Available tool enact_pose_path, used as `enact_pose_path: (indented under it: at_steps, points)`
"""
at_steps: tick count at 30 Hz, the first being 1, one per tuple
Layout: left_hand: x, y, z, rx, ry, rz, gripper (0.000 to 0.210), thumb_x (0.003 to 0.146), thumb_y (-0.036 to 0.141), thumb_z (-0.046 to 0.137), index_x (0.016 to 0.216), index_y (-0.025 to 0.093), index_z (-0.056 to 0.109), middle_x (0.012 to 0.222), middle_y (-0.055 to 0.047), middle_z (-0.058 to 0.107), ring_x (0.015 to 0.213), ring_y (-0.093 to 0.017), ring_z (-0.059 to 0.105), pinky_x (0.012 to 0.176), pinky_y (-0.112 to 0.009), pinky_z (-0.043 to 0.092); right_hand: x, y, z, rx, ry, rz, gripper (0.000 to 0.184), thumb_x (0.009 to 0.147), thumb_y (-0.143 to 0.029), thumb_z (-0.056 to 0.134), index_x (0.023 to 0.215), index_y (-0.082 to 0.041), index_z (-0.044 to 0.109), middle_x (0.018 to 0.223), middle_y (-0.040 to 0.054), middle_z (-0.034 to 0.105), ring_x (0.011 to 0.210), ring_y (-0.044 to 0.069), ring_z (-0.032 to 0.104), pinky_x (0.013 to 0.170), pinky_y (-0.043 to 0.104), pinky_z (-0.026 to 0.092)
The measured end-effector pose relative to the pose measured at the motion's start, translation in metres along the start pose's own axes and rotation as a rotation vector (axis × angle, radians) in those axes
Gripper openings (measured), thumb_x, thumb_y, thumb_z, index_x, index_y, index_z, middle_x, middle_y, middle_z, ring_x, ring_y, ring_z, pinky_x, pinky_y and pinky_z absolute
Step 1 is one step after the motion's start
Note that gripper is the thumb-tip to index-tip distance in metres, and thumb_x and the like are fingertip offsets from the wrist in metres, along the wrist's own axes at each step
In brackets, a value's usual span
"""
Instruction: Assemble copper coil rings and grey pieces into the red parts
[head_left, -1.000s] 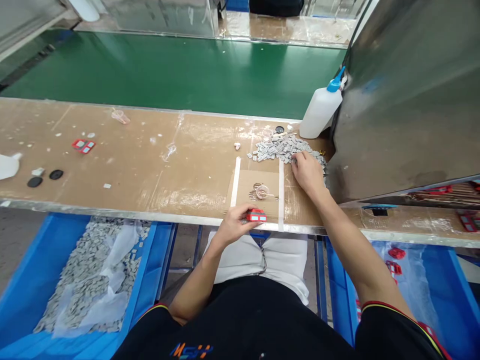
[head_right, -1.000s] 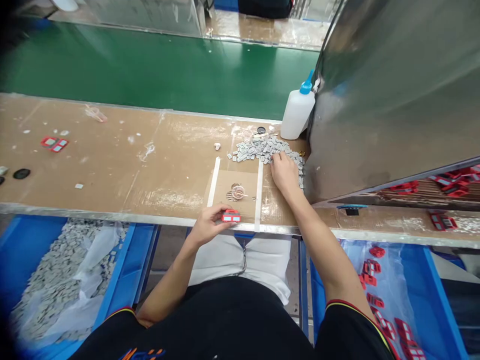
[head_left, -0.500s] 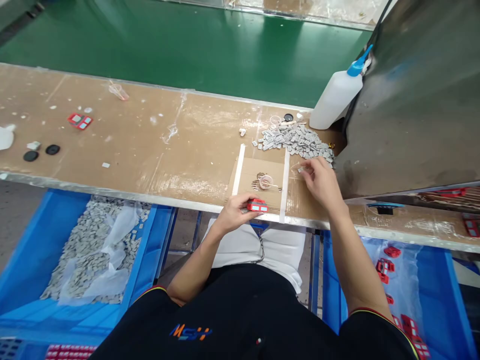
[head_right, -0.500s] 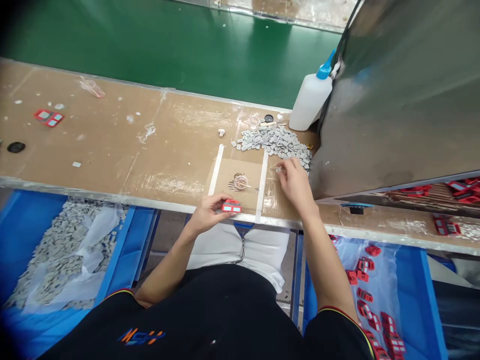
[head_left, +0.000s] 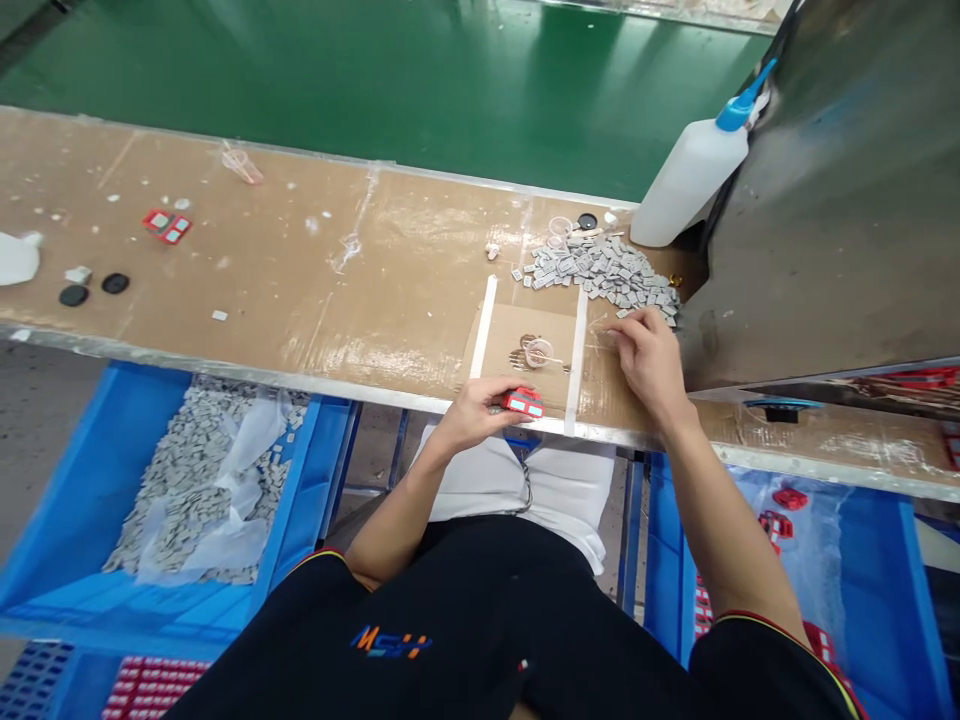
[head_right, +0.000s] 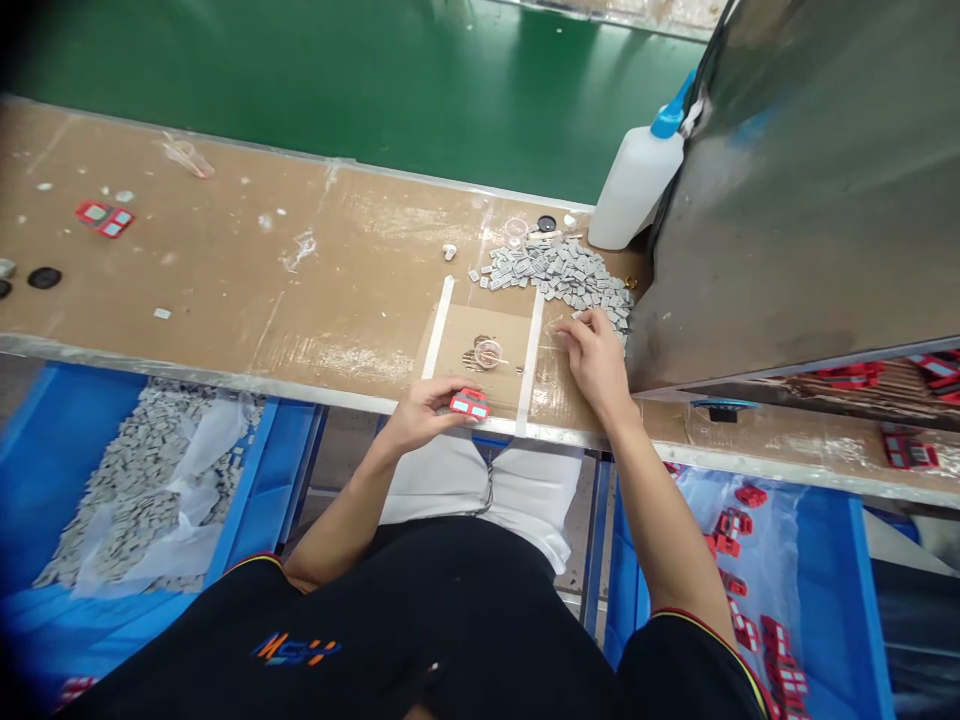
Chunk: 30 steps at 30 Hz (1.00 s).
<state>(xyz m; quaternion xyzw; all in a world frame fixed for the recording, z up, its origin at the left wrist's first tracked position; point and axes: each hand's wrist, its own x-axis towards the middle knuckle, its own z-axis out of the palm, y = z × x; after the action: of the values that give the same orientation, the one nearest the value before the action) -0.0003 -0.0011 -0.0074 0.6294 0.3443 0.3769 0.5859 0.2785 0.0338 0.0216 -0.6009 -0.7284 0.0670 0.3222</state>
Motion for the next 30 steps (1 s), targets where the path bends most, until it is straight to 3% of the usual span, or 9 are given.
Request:
enact_pose_path:
  at_steps: [5,10,13,15,17,23,27,30]
  points:
    - [0.001,-0.003,-0.003,-0.031,-0.065,0.009,0.04,0.081,0.022,0.077,0.12,0.016,0.073,0.112,-0.011,0.079,0.1,-0.021,0.076,0.09,-0.03,0.062,-0.038,-0.026,-0.012,0.216,0.069,0.144,0.02,0.095,-0.028,0.054,0.088,-0.022,0.071,0.075,0.0032,0.066,0.067,0.019,0.062,0.066,0.033,0.05]
    - [0.002,-0.002,-0.008,-0.014,-0.133,0.05,0.043,0.083,0.019,0.075,0.126,0.018,0.071,0.112,-0.01,0.079,0.104,-0.021,0.076,0.094,-0.032,0.061,-0.072,-0.055,-0.002,0.43,0.079,0.295,0.016,0.092,-0.036,0.062,0.093,-0.022,0.069,0.085,0.0049,0.071,0.078,0.02,0.068,0.069,0.032,0.056]
    - [0.002,-0.001,-0.009,-0.004,-0.166,0.055,0.042,0.083,0.021,0.075,0.125,0.018,0.071,0.111,-0.01,0.08,0.103,-0.02,0.075,0.094,-0.032,0.059,-0.077,-0.073,0.003,0.62,-0.006,0.385,0.019,0.088,-0.036,0.068,0.101,-0.022,0.069,0.086,0.0036,0.071,0.076,0.018,0.069,0.069,0.031,0.058]
    - [0.002,0.0,-0.009,-0.007,-0.175,0.018,0.043,0.081,0.023,0.078,0.124,0.017,0.071,0.111,-0.011,0.079,0.101,-0.02,0.075,0.092,-0.031,0.06,-0.073,-0.083,0.002,0.691,-0.1,0.377,0.015,0.087,-0.034,0.07,0.096,-0.022,0.071,0.085,0.0036,0.071,0.075,0.018,0.069,0.069,0.031,0.058]
    - [0.002,0.0,-0.009,-0.007,-0.156,-0.014,0.044,0.077,0.023,0.081,0.119,0.016,0.071,0.111,-0.011,0.078,0.1,-0.021,0.075,0.089,-0.03,0.06,-0.066,-0.092,0.001,0.707,-0.179,0.325,0.011,0.088,-0.032,0.068,0.089,-0.022,0.072,0.086,0.0046,0.071,0.077,0.018,0.068,0.07,0.031,0.058]
    - [0.001,-0.001,-0.007,0.042,-0.142,-0.002,0.033,0.075,0.026,0.084,0.103,0.015,0.072,0.097,-0.007,0.076,0.088,-0.018,0.073,0.081,-0.028,0.058,-0.054,-0.101,0.0,0.604,-0.28,0.228,0.016,0.092,-0.029,0.061,0.091,-0.023,0.075,0.089,0.007,0.071,0.081,0.021,0.066,0.072,0.034,0.055]
    - [0.002,-0.001,-0.008,0.089,-0.158,0.039,0.033,0.078,0.029,0.083,0.105,0.015,0.073,0.097,-0.008,0.077,0.087,-0.018,0.073,0.08,-0.027,0.057,-0.055,-0.099,0.004,0.622,-0.348,0.272,0.016,0.091,-0.033,0.063,0.096,-0.02,0.071,0.084,0.0054,0.073,0.073,0.019,0.066,0.069,0.032,0.054]
    - [0.001,0.0,-0.008,0.157,-0.156,0.056,0.031,0.08,0.029,0.08,0.107,0.015,0.073,0.1,-0.008,0.078,0.088,-0.019,0.073,0.081,-0.028,0.056,-0.054,-0.098,0.004,0.573,-0.378,0.299,0.009,0.09,-0.028,0.063,0.088,-0.02,0.067,0.075,0.0032,0.071,0.066,0.018,0.065,0.065,0.03,0.051]
